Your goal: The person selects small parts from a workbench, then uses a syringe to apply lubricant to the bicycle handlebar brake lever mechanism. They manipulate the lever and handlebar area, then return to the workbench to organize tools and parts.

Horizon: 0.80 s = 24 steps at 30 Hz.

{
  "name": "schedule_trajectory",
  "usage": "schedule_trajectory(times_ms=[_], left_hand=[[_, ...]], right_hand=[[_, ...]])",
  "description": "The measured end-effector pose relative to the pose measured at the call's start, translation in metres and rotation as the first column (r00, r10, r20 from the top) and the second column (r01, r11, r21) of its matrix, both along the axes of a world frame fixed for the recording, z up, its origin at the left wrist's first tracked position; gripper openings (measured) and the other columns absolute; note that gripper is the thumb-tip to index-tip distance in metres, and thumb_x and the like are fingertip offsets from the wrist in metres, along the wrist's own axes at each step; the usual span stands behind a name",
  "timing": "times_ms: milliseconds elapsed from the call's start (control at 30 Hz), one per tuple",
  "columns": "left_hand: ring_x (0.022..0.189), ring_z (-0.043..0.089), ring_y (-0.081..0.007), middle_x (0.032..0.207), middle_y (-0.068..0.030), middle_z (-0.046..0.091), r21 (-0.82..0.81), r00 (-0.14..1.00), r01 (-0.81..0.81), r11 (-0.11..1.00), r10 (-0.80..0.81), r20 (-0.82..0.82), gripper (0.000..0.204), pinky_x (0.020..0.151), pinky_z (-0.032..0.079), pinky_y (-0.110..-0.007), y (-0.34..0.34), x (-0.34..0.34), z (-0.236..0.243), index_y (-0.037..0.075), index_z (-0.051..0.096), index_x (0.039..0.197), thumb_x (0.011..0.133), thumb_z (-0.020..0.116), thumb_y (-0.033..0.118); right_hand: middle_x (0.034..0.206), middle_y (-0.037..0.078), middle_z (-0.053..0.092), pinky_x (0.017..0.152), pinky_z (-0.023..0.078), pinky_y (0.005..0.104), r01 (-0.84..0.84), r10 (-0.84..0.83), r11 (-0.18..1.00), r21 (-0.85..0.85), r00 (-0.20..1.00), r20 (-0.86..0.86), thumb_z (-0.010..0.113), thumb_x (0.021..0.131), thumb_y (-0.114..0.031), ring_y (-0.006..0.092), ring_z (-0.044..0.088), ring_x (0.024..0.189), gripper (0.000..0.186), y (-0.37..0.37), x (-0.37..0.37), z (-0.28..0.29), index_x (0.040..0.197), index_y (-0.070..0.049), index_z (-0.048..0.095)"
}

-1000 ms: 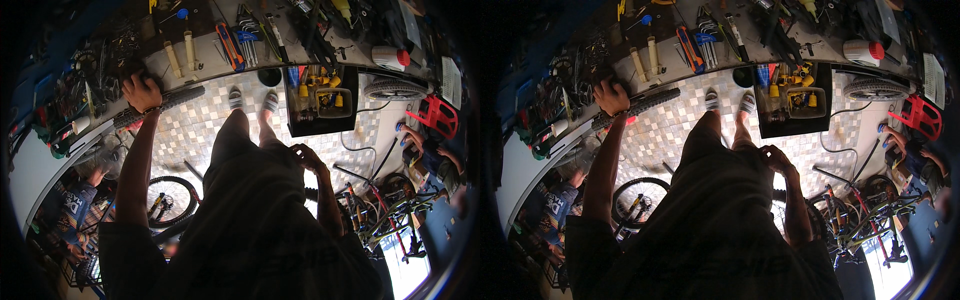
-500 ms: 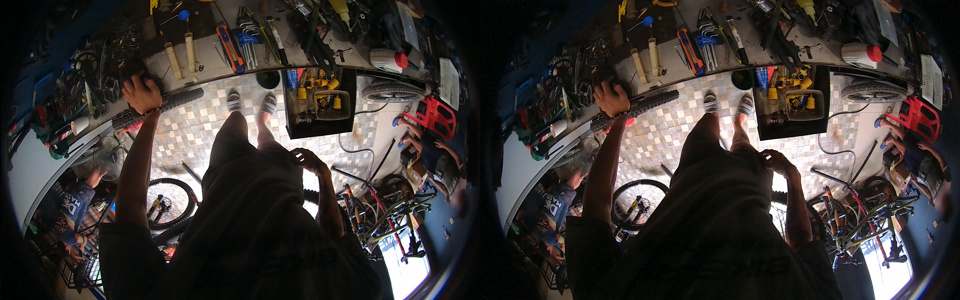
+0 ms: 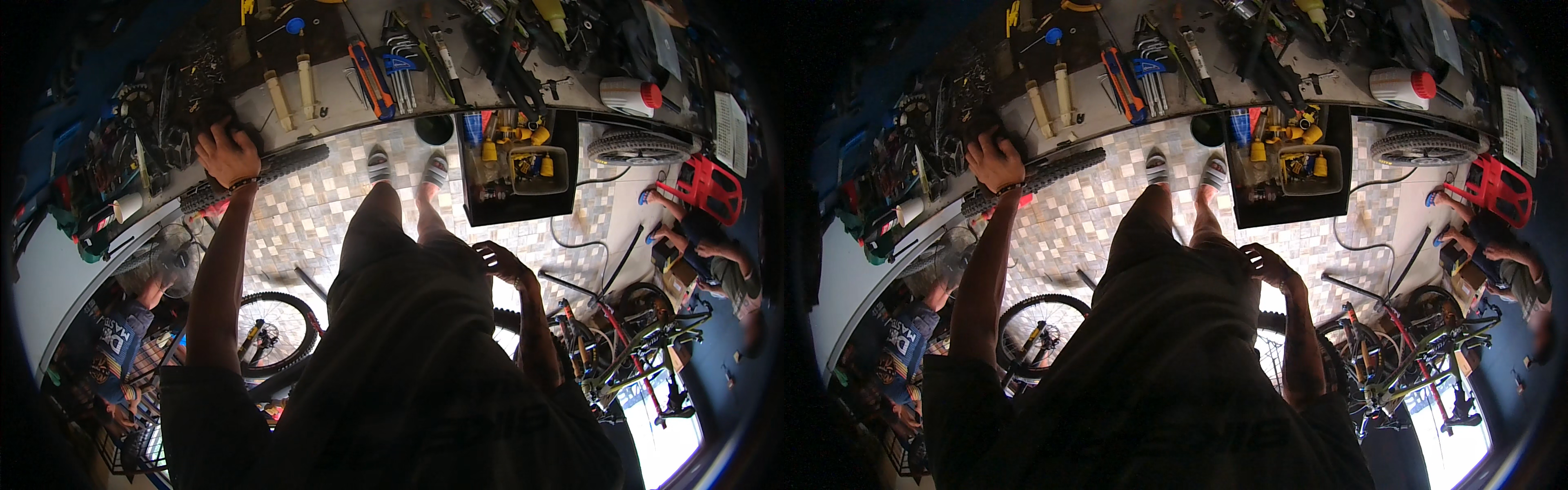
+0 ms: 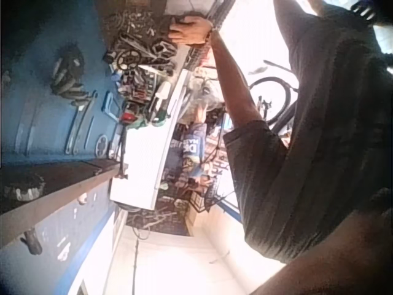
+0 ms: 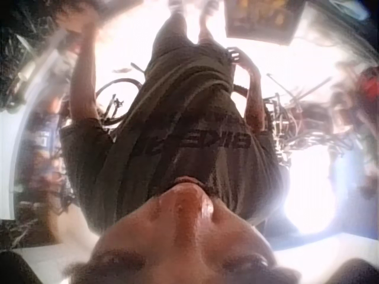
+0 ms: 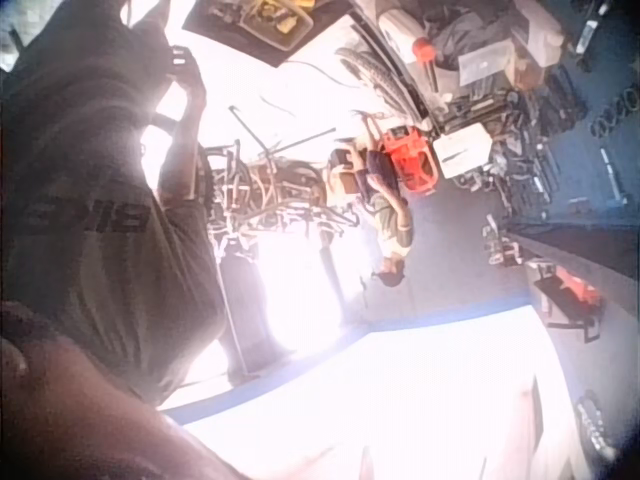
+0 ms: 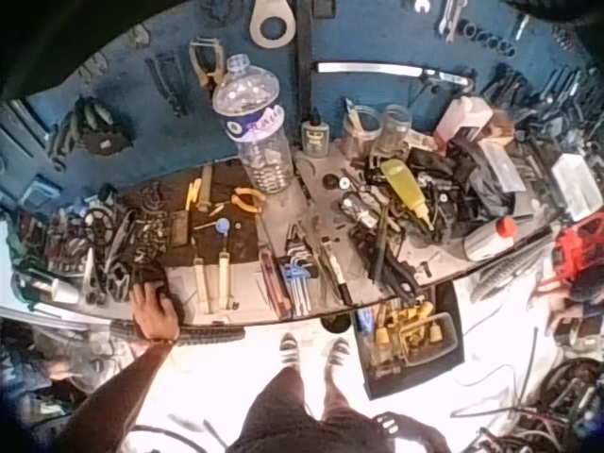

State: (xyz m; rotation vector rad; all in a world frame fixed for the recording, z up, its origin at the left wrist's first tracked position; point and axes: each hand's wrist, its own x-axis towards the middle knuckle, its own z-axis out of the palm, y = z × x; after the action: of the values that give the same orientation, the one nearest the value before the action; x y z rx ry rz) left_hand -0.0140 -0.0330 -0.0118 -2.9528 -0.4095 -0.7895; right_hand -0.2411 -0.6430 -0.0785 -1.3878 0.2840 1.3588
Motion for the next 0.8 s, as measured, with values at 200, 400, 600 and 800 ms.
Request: schedule_trajectory(times_ms=[200,400,600,800], left_hand=[[0.105,0.057,-0.0418,0.109,-0.0160,0.061,0.001,1.000,0.004,1.000,-0.004,0.004,0.033,0.091,0.046,-0.056,-0.001,-0.001,0.000,0.020,0.072,0.118,0.089,0.060,0.028],[0.105,0.058,-0.0414,0.109,-0.0158,0.061,0.015,1.000,-0.017,1.000,0.017,0.000,0.034,0.090,0.047,-0.055,-0.005,0.002,-0.001,0.020,0.072,0.119,0.087,0.061,0.027],[0.109,0.062,-0.0410,0.113,-0.0171,0.065,-0.077,0.999,-0.012,0.997,0.009,-0.039,0.034,0.092,0.050,-0.055,0.002,-0.001,0.009,0.016,0.072,0.120,0.091,0.067,0.032],[0.109,0.068,-0.0439,0.115,-0.0200,0.073,-0.538,0.950,0.305,0.786,-0.216,0.224,0.025,0.097,0.053,-0.050,0.015,-0.023,0.088,0.004,0.074,0.123,0.101,0.068,0.016]], right_hand=[[0.124,0.007,0.072,0.090,0.061,0.0343,0.004,-0.004,1.000,-0.011,0.999,-0.034,0.083,0.090,-0.004,0.0182,0.072,0.104,0.064,0.001,-0.001,-0.004,0.148,-0.008,0.058],[0.122,0.008,0.071,0.091,0.061,0.0367,0.035,0.063,0.938,-0.344,0.961,0.269,0.083,0.092,-0.012,0.0204,0.073,0.102,0.058,0.027,0.008,0.004,0.145,-0.008,0.060],[0.124,0.014,0.076,0.090,0.061,0.0391,0.107,0.176,0.918,-0.381,0.752,0.635,0.079,0.095,-0.015,0.0264,0.075,0.104,0.043,0.050,0.050,-0.001,0.135,-0.005,0.067],[0.116,0.011,0.077,0.091,0.060,0.0369,0.241,0.015,0.923,-0.300,0.756,0.655,0.077,0.096,-0.010,0.0213,0.073,0.105,0.038,0.058,0.067,-0.006,0.133,-0.006,0.068]])
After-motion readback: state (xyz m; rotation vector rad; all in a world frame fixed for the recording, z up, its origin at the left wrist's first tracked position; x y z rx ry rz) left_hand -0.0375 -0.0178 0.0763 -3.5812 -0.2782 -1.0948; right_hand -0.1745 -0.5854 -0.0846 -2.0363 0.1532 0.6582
